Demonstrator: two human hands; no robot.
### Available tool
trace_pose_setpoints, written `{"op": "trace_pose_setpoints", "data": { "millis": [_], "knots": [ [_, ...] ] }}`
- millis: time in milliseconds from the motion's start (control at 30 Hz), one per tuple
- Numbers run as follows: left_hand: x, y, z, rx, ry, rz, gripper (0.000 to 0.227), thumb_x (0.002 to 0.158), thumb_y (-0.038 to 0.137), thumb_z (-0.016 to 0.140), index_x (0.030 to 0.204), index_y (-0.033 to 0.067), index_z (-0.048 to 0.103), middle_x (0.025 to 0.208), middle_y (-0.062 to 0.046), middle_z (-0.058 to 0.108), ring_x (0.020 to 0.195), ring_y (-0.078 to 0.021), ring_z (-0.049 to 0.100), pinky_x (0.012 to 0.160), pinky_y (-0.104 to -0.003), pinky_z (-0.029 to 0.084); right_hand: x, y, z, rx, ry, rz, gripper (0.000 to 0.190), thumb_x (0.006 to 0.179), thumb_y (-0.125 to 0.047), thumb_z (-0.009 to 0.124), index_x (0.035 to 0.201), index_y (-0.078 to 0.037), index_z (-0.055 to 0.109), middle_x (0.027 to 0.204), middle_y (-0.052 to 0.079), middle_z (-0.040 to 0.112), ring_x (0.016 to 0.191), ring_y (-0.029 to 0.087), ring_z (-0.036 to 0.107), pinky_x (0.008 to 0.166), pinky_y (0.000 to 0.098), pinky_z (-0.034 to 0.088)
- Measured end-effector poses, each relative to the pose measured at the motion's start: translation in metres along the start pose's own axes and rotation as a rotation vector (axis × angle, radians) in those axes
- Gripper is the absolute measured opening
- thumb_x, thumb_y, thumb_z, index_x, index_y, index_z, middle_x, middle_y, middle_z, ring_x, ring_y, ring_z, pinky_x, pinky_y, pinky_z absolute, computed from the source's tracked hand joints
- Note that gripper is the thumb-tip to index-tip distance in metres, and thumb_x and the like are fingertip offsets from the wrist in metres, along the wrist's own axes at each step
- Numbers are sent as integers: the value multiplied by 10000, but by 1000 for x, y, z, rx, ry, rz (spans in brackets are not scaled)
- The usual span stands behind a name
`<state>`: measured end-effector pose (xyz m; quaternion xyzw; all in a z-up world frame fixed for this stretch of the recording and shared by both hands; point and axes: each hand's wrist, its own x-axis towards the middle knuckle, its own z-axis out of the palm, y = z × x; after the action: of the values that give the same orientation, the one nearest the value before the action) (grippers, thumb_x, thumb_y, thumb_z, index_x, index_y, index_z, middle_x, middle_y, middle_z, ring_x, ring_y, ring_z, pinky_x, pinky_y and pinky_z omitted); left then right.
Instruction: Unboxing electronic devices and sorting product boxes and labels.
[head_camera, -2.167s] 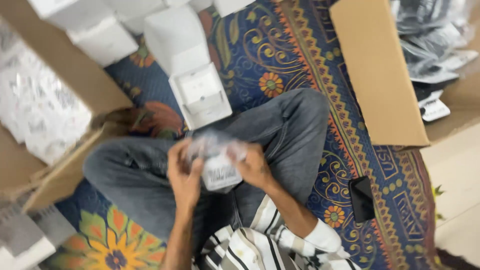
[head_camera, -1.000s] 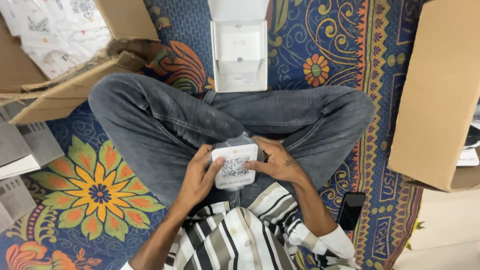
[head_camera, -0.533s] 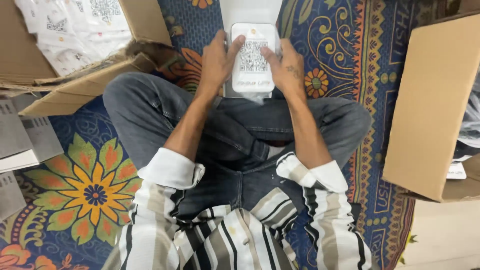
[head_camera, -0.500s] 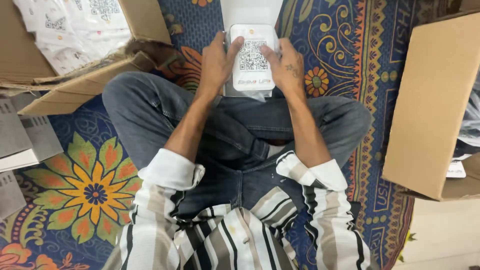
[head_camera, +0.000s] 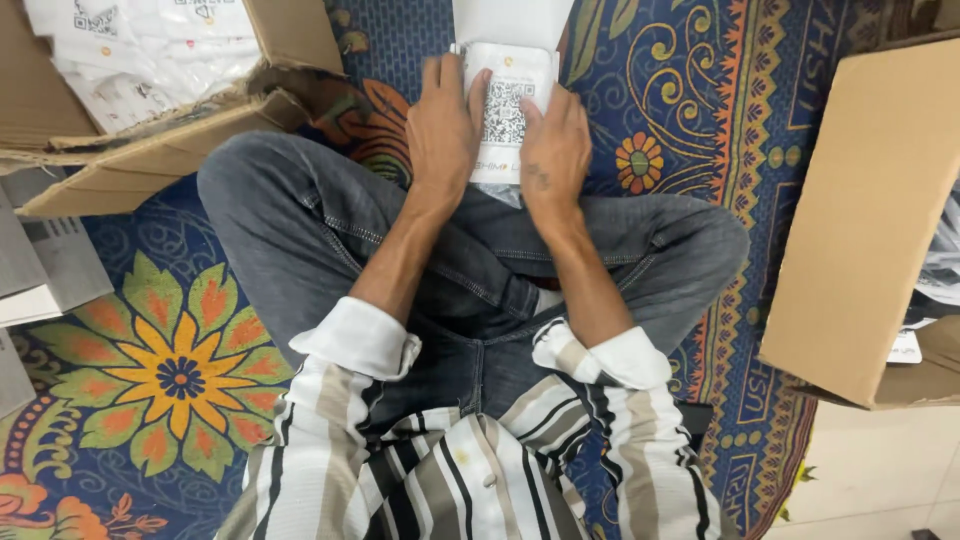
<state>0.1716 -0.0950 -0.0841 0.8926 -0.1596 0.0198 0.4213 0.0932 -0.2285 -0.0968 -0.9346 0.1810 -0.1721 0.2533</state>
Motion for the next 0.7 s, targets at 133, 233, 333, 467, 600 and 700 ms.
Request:
{"op": "trace_pose_setpoints", "data": {
  "millis": [133,233,333,467,600,700],
  "knots": [
    [1,8,-16,254,32,69,311,1020,321,649,1172,56,595,1142,-162,576,922,-383,637,724,-480,494,-1,-15,-6,-221,97,-100,412,957,-202,772,1269,5,600,1149,181,570,1073,366,541,892,476,460],
    [-2,-7,-3,468,48,155,348,1015,345,667,1239,88,598,1150,-118,573,1045,-328,548,820,-465,438,-3,-14,-3,-232,121,-160,436,916,-199,779,1279,-24,612,1231,153,518,1115,343,510,884,488,433],
    [4,-13,15,448,17,157,405,1050,331,653,1336,61,554,1304,-121,550,1180,-319,497,927,-463,419,3,-13,1,-209,104,-181,382,950,-149,761,1290,-54,617,1277,112,514,1158,322,514,923,483,436],
    [1,-19,7,450,78,219,497,1070,319,614,1465,56,466,1528,-104,442,1382,-315,428,1103,-499,374,9,-14,-4,-212,39,-154,333,965,-138,739,1279,-92,635,1317,74,540,1216,314,515,979,484,432],
    [-23,-13,0,451,-118,317,606,1132,326,508,1632,49,306,1705,-111,259,1576,-313,241,1274,-540,233,0,-1,-6,-167,-101,-137,461,1051,-184,634,1472,-34,521,1574,99,417,1472,353,375,1177,509,339],
    [-41,-6,6,405,-311,308,628,1135,330,468,1657,44,269,1727,-116,232,1602,-295,203,1290,-536,207,-16,14,-6,-165,-228,-175,553,1092,-213,555,1587,-2,431,1692,135,298,1578,371,262,1266,540,245]
  ]
}}
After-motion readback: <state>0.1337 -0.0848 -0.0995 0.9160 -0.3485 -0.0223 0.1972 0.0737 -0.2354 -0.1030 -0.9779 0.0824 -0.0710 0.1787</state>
